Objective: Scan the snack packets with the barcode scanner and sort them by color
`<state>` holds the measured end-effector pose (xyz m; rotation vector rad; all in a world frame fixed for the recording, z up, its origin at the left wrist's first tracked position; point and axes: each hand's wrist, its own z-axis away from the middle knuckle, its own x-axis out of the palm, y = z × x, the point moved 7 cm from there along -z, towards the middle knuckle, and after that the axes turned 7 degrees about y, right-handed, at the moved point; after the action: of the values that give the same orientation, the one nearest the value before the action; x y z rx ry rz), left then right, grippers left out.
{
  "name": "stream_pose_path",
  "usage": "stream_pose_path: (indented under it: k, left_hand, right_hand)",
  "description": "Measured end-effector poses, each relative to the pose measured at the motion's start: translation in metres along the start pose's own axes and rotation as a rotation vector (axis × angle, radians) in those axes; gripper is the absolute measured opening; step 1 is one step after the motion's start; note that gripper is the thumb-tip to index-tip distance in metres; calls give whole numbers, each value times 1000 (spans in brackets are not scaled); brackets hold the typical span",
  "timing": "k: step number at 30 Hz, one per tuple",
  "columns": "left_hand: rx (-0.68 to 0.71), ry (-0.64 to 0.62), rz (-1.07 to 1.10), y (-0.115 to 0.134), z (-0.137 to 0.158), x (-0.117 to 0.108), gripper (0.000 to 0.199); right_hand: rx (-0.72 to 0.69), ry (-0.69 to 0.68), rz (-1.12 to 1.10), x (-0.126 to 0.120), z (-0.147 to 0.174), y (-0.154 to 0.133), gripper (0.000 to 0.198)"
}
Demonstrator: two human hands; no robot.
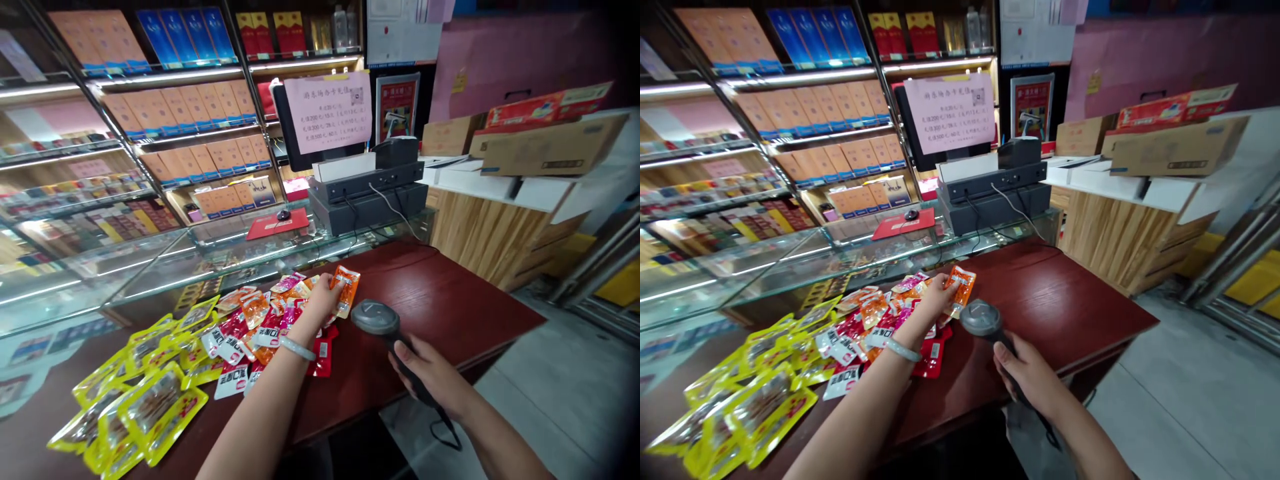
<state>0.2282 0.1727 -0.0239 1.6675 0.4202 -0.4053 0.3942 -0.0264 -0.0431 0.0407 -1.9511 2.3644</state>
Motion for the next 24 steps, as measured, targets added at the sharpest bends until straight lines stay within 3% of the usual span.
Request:
stream_pose_path:
  k: [6,10,14,18,24]
  left_hand:
    - [-85,99,3,-23,6,-45,25]
    - [-67,270,-228,-25,20,-104,27]
    - [58,474,-408,-17,52,-157,36]
    - [118,435,-315,-21,101,-165,34]
    - [124,389,-102,-33,208,-164,28]
  right_hand:
    - [-28,-91,96,25,0,0,54]
    - [-18,-100,131,33,0,-2,57]
    - [-26,-83,155,32,-3,-7,63]
    - [-13,-97,195,35,-6,-7,58]
    - [87,21,271,28,-8,8,60]
